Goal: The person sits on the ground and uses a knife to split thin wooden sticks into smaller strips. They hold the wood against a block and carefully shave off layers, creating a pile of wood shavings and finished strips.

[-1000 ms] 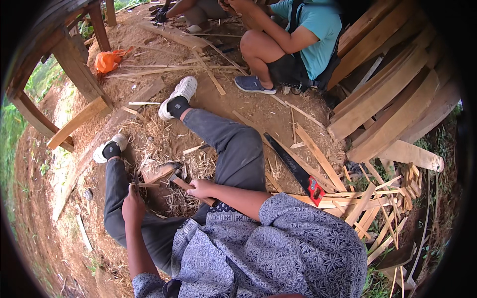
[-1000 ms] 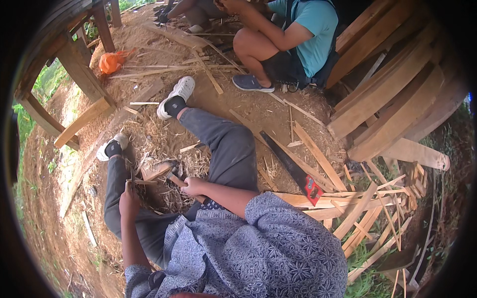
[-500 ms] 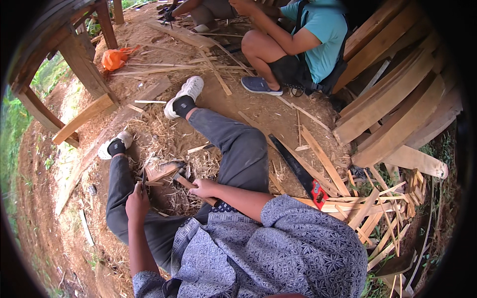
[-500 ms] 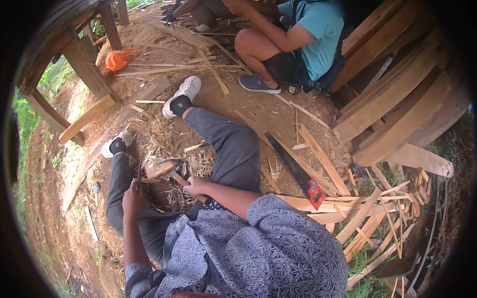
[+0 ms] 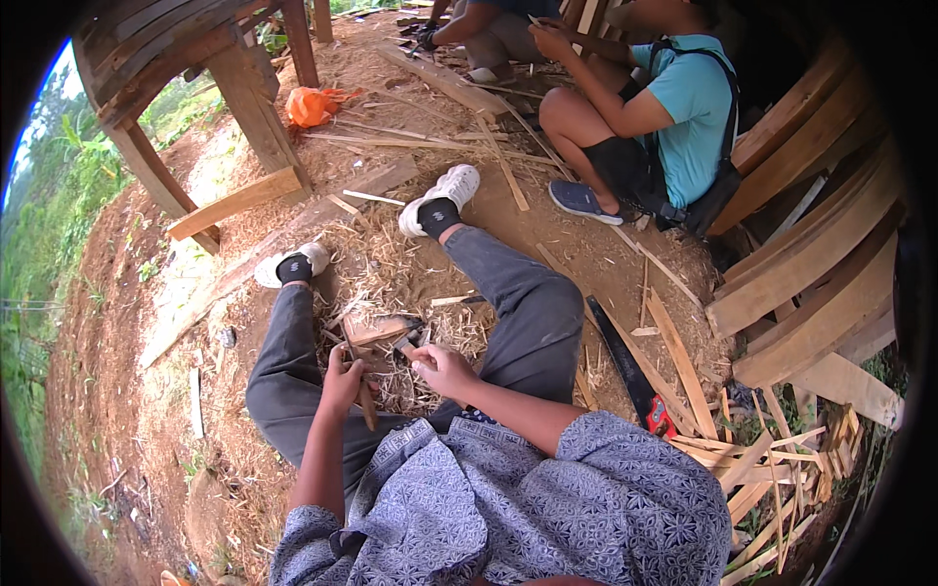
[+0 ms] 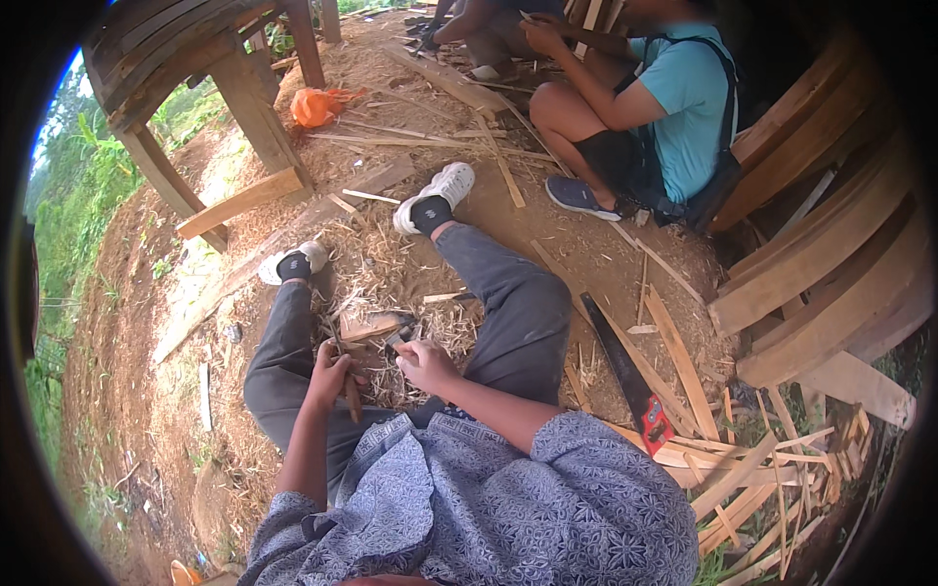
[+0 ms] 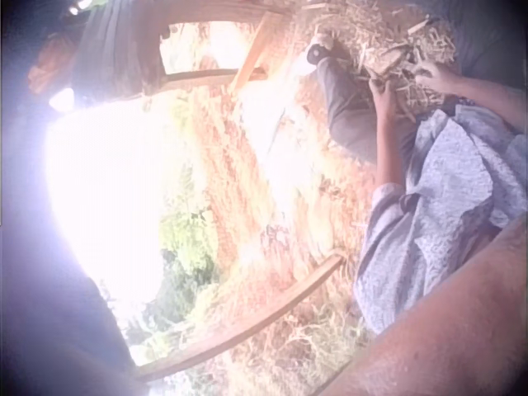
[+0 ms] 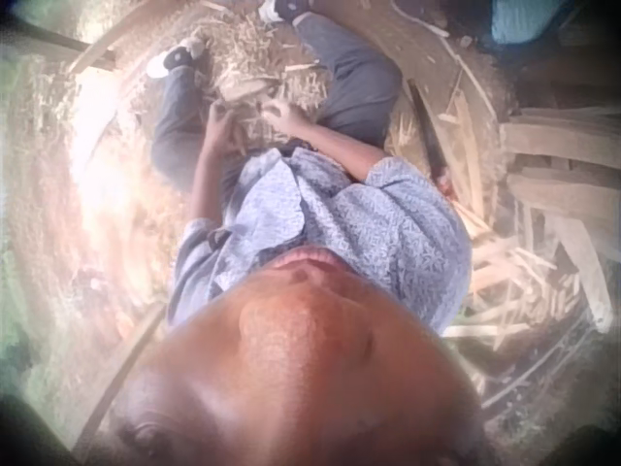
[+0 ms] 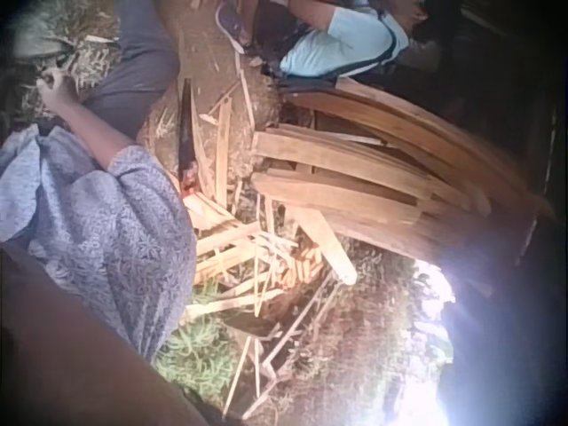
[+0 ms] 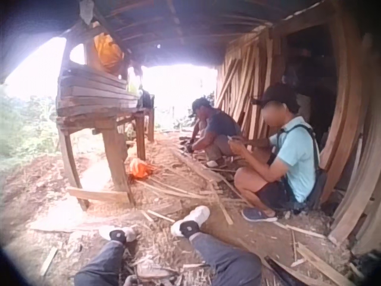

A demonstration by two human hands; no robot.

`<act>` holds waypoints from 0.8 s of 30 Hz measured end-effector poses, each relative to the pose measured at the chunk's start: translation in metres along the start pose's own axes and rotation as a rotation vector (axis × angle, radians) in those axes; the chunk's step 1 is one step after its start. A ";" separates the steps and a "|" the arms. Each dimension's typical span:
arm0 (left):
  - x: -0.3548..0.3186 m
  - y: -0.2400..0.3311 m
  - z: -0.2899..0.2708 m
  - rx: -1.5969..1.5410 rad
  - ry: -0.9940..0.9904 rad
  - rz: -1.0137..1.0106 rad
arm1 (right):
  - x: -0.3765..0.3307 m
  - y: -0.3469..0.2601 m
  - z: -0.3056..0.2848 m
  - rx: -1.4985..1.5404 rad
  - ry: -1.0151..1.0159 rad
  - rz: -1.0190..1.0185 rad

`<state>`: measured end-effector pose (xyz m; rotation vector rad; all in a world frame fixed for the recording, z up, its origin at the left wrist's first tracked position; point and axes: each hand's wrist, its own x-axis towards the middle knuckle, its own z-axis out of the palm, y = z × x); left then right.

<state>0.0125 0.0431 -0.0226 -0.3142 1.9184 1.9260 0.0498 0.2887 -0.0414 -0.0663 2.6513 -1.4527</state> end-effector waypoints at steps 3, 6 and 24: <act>0.010 -0.027 0.010 -0.037 0.016 0.132 | -0.011 -0.028 0.019 0.346 -0.286 -0.096; 0.003 -0.017 0.026 -0.079 0.035 0.054 | -0.018 -0.042 0.027 0.121 -0.206 -0.142; -0.053 0.060 -0.001 0.651 0.325 0.684 | -0.012 -0.039 0.039 0.619 -0.492 0.295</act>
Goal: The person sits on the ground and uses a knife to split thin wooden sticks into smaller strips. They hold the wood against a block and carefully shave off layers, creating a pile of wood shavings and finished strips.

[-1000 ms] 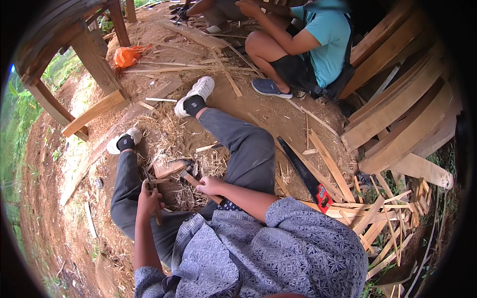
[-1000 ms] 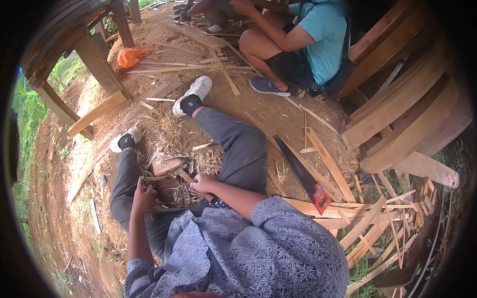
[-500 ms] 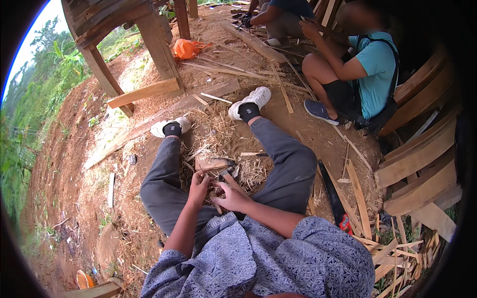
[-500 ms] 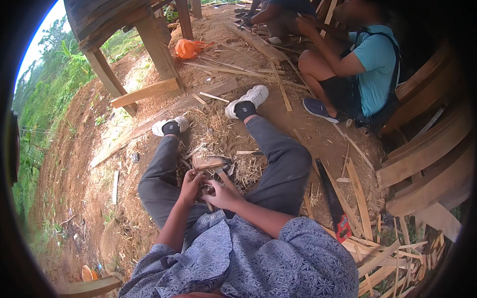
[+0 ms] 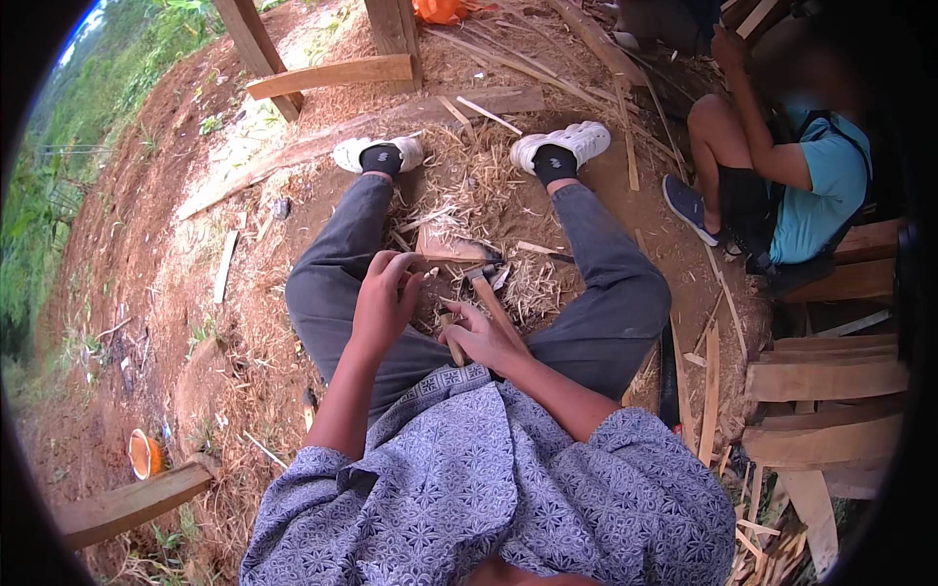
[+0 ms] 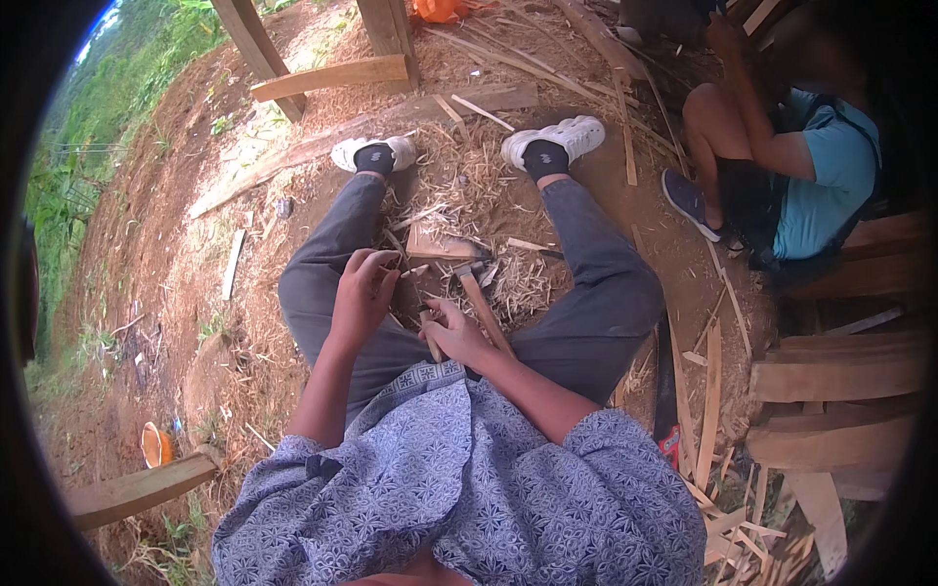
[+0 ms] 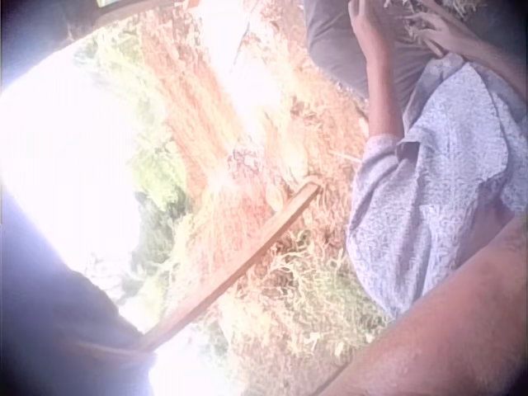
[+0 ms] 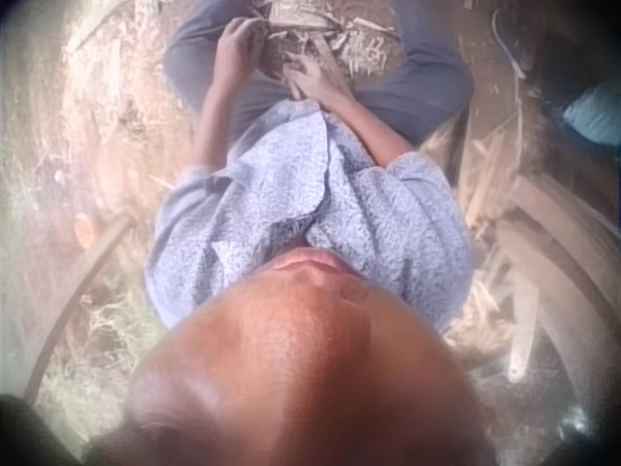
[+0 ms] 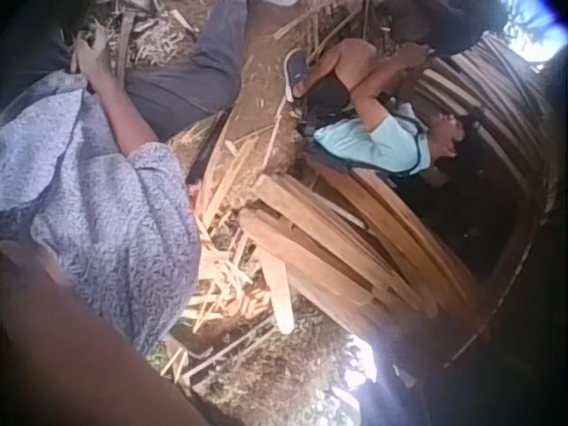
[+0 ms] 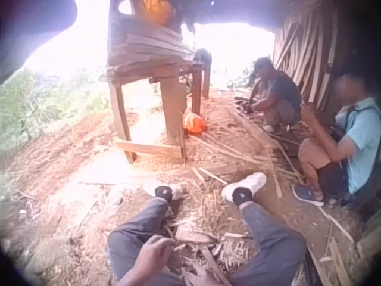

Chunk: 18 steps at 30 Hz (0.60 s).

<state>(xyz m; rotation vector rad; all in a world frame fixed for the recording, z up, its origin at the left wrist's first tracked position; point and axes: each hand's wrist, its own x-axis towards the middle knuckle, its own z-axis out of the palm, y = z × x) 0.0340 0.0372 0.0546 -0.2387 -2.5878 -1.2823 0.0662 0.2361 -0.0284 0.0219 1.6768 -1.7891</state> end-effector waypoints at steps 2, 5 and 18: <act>0.011 -0.010 0.010 -0.009 0.021 -0.009 | 0.009 0.010 -0.010 0.014 -0.023 -0.014; 0.016 -0.019 0.018 -0.013 0.017 -0.061 | 0.008 0.004 -0.016 0.021 -0.029 0.012; 0.014 -0.032 0.013 -0.107 -0.116 -0.130 | 0.014 -0.007 -0.021 0.161 -0.098 0.068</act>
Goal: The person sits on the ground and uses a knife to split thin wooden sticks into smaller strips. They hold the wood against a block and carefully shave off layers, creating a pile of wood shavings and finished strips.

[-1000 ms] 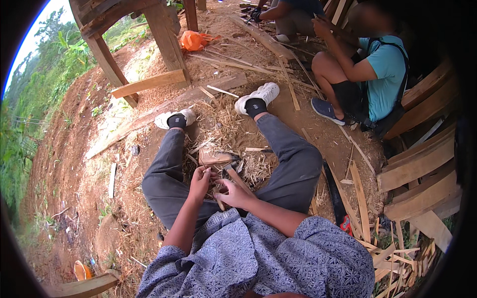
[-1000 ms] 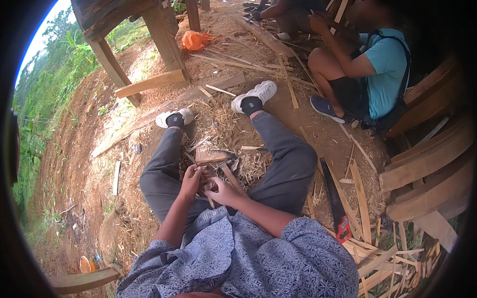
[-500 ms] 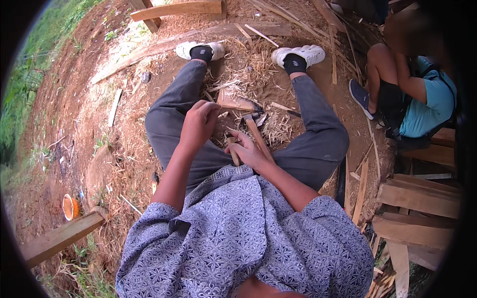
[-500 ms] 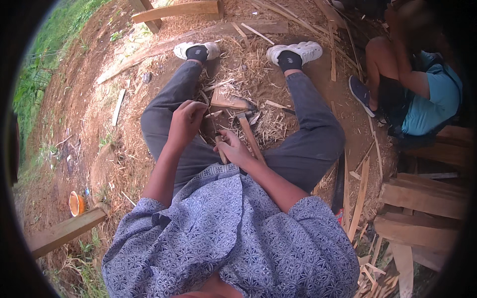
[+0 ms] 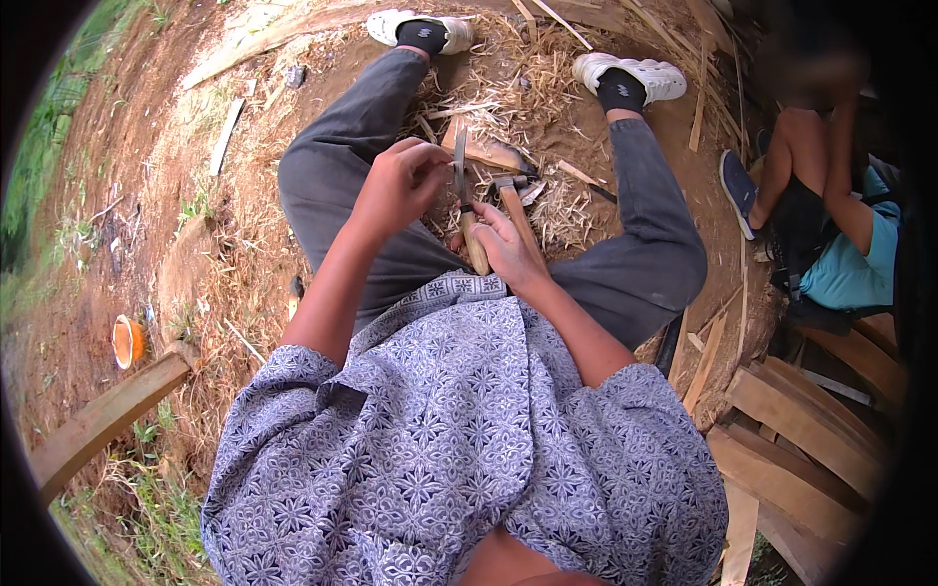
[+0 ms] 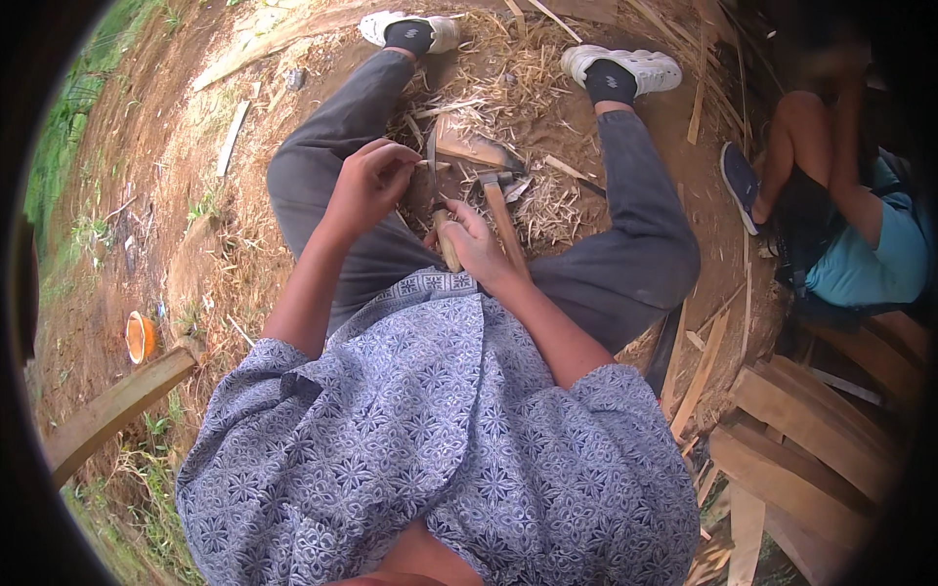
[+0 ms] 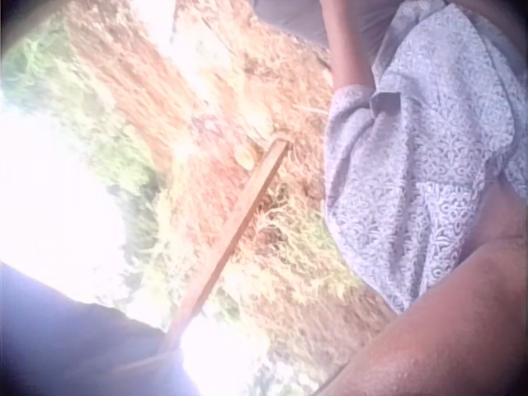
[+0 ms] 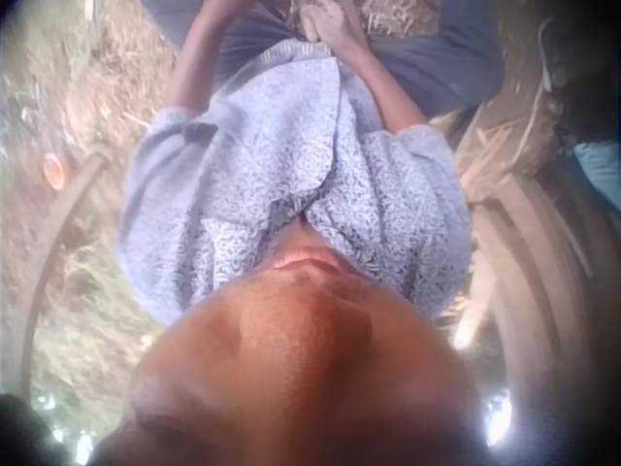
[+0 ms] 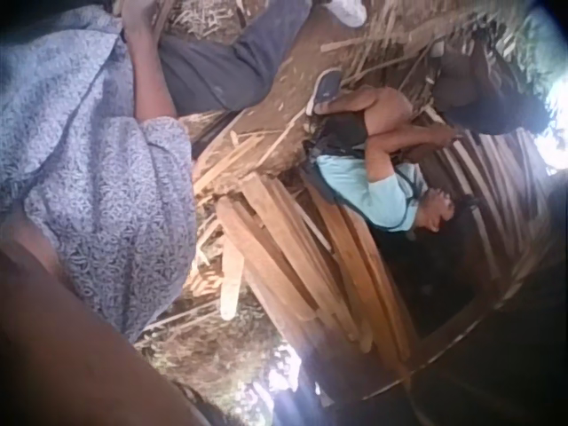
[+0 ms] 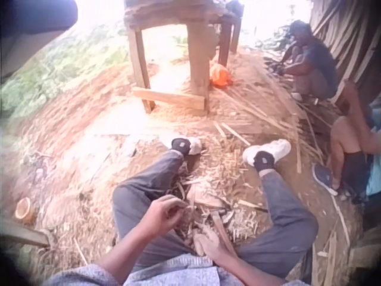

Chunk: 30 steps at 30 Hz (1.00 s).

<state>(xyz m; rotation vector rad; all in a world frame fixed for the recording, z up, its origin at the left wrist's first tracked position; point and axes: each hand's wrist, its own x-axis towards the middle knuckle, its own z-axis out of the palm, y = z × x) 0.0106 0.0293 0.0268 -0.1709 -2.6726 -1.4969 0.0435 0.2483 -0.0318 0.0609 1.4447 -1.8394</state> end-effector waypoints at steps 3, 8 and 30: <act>0.004 -0.004 0.005 -0.039 0.049 0.040 | 0.000 -0.011 0.002 0.009 0.052 0.042; 0.008 -0.006 0.012 0.020 0.036 0.076 | -0.004 -0.034 -0.004 -0.252 0.142 0.025; -0.066 -0.006 0.052 0.091 0.040 0.139 | -0.016 -0.049 -0.027 -0.759 0.070 0.079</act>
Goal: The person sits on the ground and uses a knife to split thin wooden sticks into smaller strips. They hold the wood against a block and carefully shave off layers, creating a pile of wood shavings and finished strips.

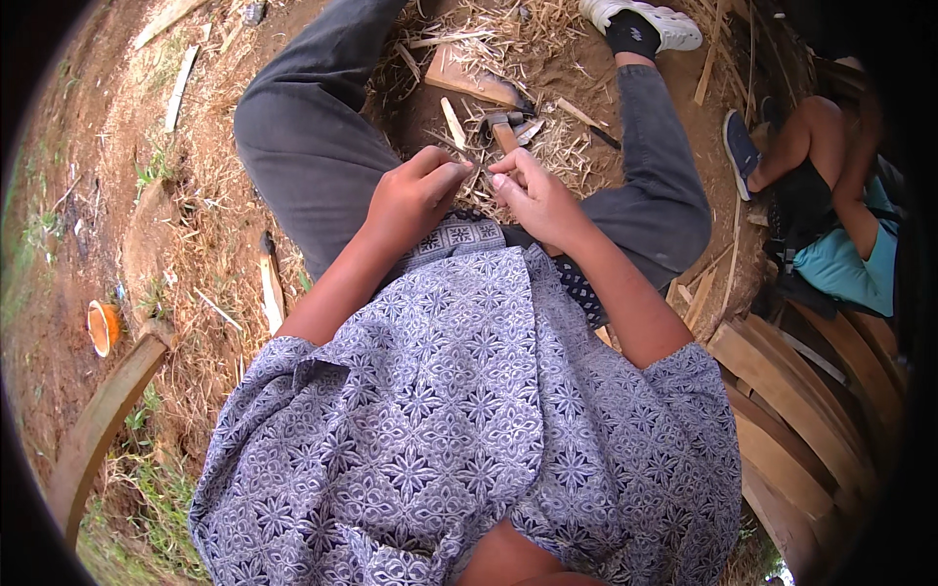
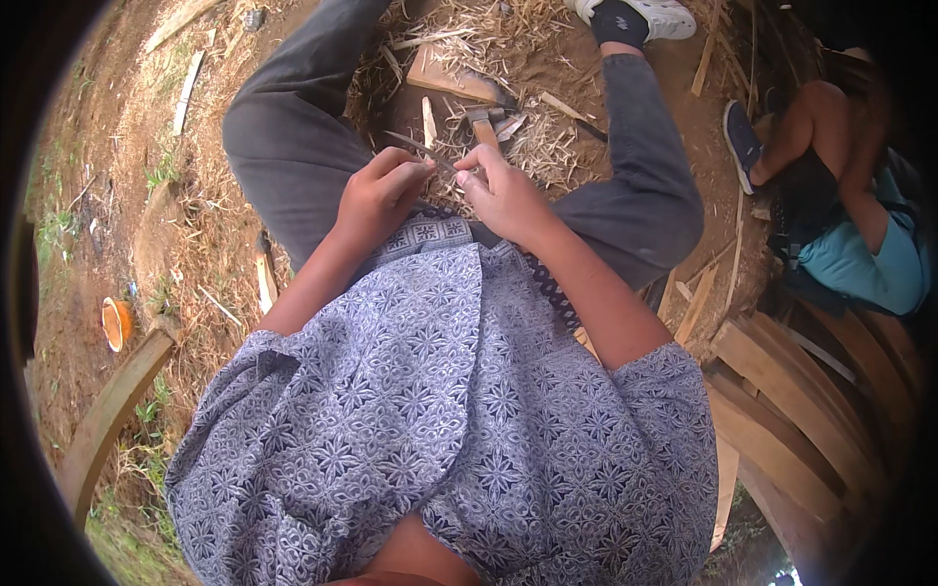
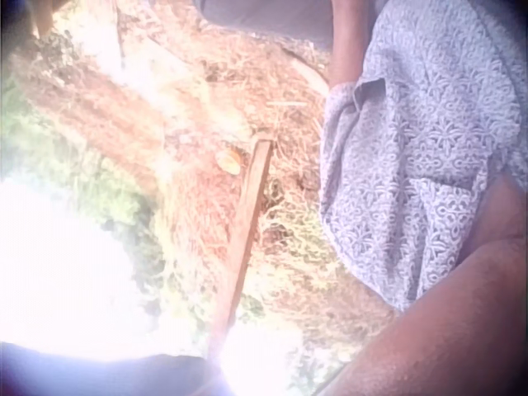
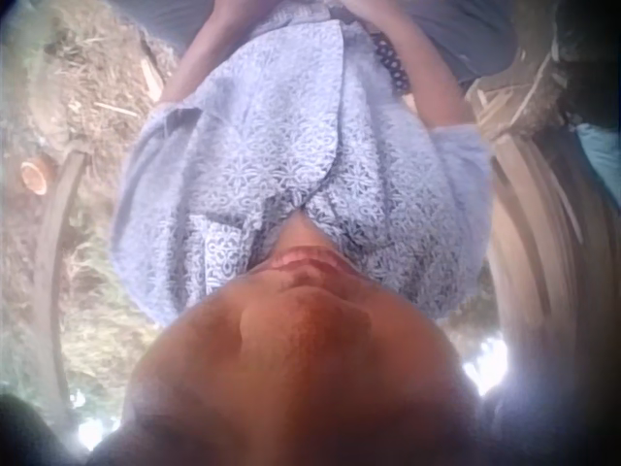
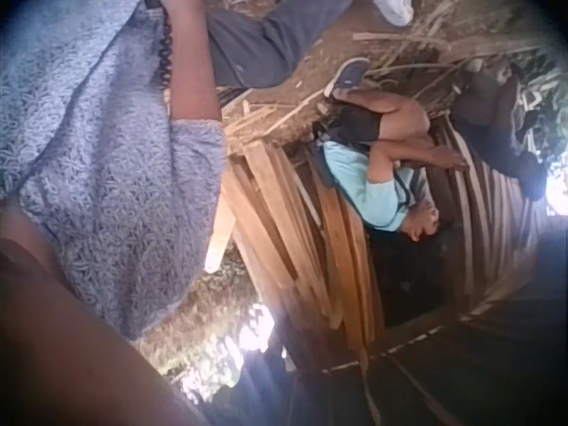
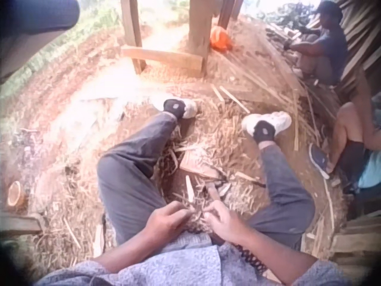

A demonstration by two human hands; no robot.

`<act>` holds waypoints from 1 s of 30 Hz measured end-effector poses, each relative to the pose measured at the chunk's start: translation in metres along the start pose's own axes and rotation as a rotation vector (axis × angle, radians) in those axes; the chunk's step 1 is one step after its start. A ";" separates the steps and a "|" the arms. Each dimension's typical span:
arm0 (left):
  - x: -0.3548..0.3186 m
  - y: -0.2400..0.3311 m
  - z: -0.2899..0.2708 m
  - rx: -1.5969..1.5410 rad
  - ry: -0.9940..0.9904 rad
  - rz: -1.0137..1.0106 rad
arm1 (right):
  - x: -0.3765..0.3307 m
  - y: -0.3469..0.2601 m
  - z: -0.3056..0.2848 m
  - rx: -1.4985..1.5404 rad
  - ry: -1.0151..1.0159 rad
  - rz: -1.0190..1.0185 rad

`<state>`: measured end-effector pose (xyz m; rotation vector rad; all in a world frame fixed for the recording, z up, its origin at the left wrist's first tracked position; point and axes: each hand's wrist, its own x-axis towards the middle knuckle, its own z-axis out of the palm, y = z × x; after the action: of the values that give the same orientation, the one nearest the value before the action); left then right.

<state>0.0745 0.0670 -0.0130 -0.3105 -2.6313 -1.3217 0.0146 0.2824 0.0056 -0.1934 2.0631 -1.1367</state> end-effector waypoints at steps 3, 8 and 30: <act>-0.001 -0.004 0.001 -0.029 0.014 0.023 | 0.004 -0.012 -0.003 -0.105 -0.016 0.049; -0.002 -0.006 0.000 -0.077 0.007 0.043 | 0.014 -0.019 -0.006 -0.195 -0.026 0.029; 0.024 -0.018 0.021 -0.388 0.197 -0.507 | 0.056 -0.031 0.030 0.578 0.181 0.148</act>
<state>0.0457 0.0763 -0.0328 0.4508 -2.3553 -1.9027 -0.0102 0.2184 -0.0103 0.3491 1.7704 -1.6433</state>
